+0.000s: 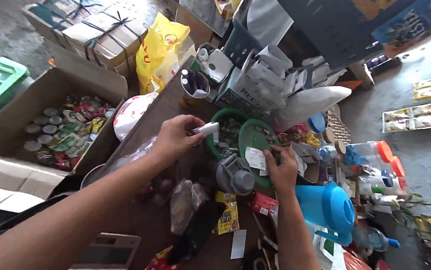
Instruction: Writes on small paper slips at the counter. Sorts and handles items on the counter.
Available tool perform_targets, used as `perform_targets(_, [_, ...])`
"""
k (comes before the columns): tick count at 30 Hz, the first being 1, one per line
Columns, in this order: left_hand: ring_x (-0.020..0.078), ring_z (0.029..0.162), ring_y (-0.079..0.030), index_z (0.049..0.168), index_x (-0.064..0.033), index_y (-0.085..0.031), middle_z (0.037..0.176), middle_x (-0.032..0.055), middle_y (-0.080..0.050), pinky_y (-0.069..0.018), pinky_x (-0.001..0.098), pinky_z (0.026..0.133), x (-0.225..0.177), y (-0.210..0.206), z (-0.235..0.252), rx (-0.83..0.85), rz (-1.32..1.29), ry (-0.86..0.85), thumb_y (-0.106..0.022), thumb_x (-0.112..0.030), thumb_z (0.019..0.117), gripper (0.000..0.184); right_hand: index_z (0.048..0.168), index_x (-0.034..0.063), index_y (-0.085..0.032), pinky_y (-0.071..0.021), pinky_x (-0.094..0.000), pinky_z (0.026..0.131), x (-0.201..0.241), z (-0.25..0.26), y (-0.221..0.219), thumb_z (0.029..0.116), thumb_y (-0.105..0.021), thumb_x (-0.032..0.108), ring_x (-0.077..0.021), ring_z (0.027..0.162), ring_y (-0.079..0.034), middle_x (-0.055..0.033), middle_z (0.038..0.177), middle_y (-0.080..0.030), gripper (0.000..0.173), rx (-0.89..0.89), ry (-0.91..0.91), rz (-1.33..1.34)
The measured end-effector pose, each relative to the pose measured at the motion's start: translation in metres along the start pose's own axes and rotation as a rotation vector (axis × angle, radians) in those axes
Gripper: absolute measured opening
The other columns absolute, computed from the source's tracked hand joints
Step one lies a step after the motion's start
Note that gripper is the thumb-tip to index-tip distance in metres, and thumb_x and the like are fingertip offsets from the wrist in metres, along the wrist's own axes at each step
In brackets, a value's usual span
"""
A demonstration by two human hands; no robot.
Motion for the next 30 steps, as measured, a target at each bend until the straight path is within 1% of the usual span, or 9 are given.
perform_targets(5, [0.0237,0.085,-0.069,0.108,0.0012,-0.071,0.100,0.0162,-0.069,-0.0592,0.0401,0.078,-0.008,-0.024,0.027,0.038,0.073,-0.119,-0.082,-0.005,0.0839,0.027,0.107,-0.0020,-0.075,-0.0527,-0.0299,0.089,-0.002,0.002,0.012,0.0934,-0.071,0.025,-0.0197,0.096,-0.065,-0.0157,0.101,-0.069,0.031,-0.016,-0.010,-0.019])
perform_targets(8, [0.0298,0.096,-0.069,0.122,0.0026,-0.068,0.113,0.0206,-0.068,-0.0581,0.0456,0.086,-0.010,-0.037,0.036,0.148,0.119,-0.109,-0.084,-0.020,0.0855,0.046,0.107,-0.0015,-0.076,-0.0524,-0.0286,0.088,0.000,0.006,0.011,0.0933,-0.071,0.026,-0.0186,0.095,-0.064,-0.0148,0.100,-0.068,0.031,-0.018,-0.001,-0.026])
perform_targets(10, [0.0349,0.102,-0.068,0.121,0.0017,-0.068,0.116,0.0219,-0.068,-0.0552,0.0529,0.090,-0.009,-0.029,0.038,0.103,0.201,-0.200,-0.075,-0.024,0.0940,0.038,0.107,-0.0016,-0.076,-0.0522,-0.0318,0.089,0.002,0.009,0.006,0.0932,-0.071,0.026,-0.0212,0.096,-0.064,-0.0159,0.101,-0.069,0.032,-0.003,0.003,-0.036])
perform_targets(14, [0.0424,0.094,-0.067,0.102,0.0042,-0.071,0.101,0.0242,-0.066,-0.0544,0.0609,0.084,0.007,0.001,0.037,0.136,0.426,-0.240,-0.067,0.002,0.0935,0.010,0.105,-0.0025,-0.076,-0.0527,-0.0397,0.089,0.006,0.012,-0.009,0.0920,-0.073,0.026,-0.0265,0.098,-0.065,-0.0172,0.102,-0.069,0.032,0.022,0.010,-0.026])
perform_targets(16, [0.0441,0.101,-0.066,0.106,0.0024,-0.073,0.105,0.0246,-0.067,-0.0531,0.0620,0.088,0.029,-0.003,0.034,0.331,0.576,-0.137,-0.067,0.004,0.0934,0.014,0.106,-0.0022,-0.076,-0.0512,-0.0461,0.090,0.008,0.015,-0.022,0.0920,-0.073,0.027,-0.0295,0.098,-0.064,-0.0175,0.103,-0.069,0.033,0.039,0.024,-0.006])
perform_targets(19, [0.0399,0.106,-0.066,0.109,-0.0040,-0.073,0.112,0.0191,-0.066,-0.0552,0.0587,0.084,0.055,-0.019,0.030,0.536,0.742,-0.060,-0.070,-0.007,0.0945,0.015,0.108,-0.0021,-0.075,-0.0484,-0.0553,0.093,0.009,0.019,-0.046,0.0917,-0.073,0.025,-0.0336,0.098,-0.064,-0.0180,0.101,-0.069,0.032,0.053,0.052,0.000])
perform_targets(23, [0.0406,0.107,-0.066,0.108,-0.0009,-0.072,0.112,0.0204,-0.066,-0.0551,0.0575,0.084,0.061,-0.028,0.033,0.536,0.757,-0.113,-0.072,-0.004,0.0929,0.016,0.110,-0.0045,-0.075,-0.0464,-0.0606,0.094,0.009,0.022,-0.075,0.0904,-0.074,0.020,-0.0395,0.098,-0.064,-0.0221,0.101,-0.068,0.031,0.074,0.066,0.003])
perform_targets(26, [0.0405,0.108,-0.066,0.110,0.0014,-0.070,0.114,0.0209,-0.065,-0.0548,0.0567,0.085,0.059,-0.028,0.035,0.551,0.790,-0.087,-0.068,-0.004,0.0960,0.015,0.110,-0.0051,-0.074,-0.0480,-0.0576,0.092,0.007,0.015,-0.092,0.0908,-0.073,0.020,-0.0395,0.099,-0.063,-0.0231,0.104,-0.067,0.032,0.054,0.033,0.031])
perform_targets(30, [0.0423,0.102,-0.067,0.100,0.0031,-0.070,0.109,0.0217,-0.067,-0.0537,0.0594,0.081,0.052,-0.033,0.038,0.608,0.861,-0.077,-0.065,-0.006,0.0972,0.011,0.112,-0.0052,-0.073,-0.0474,-0.0566,0.091,0.004,0.010,-0.096,0.0920,-0.072,0.021,-0.0397,0.099,-0.063,-0.0235,0.105,-0.067,0.032,0.005,0.032,0.027])
Point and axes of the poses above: each hand's wrist, its own z-axis towards the middle knuckle, its own y-axis out of the back of the hand, x = y × z, the point moved 6 cm from there along z, towards the middle knuckle
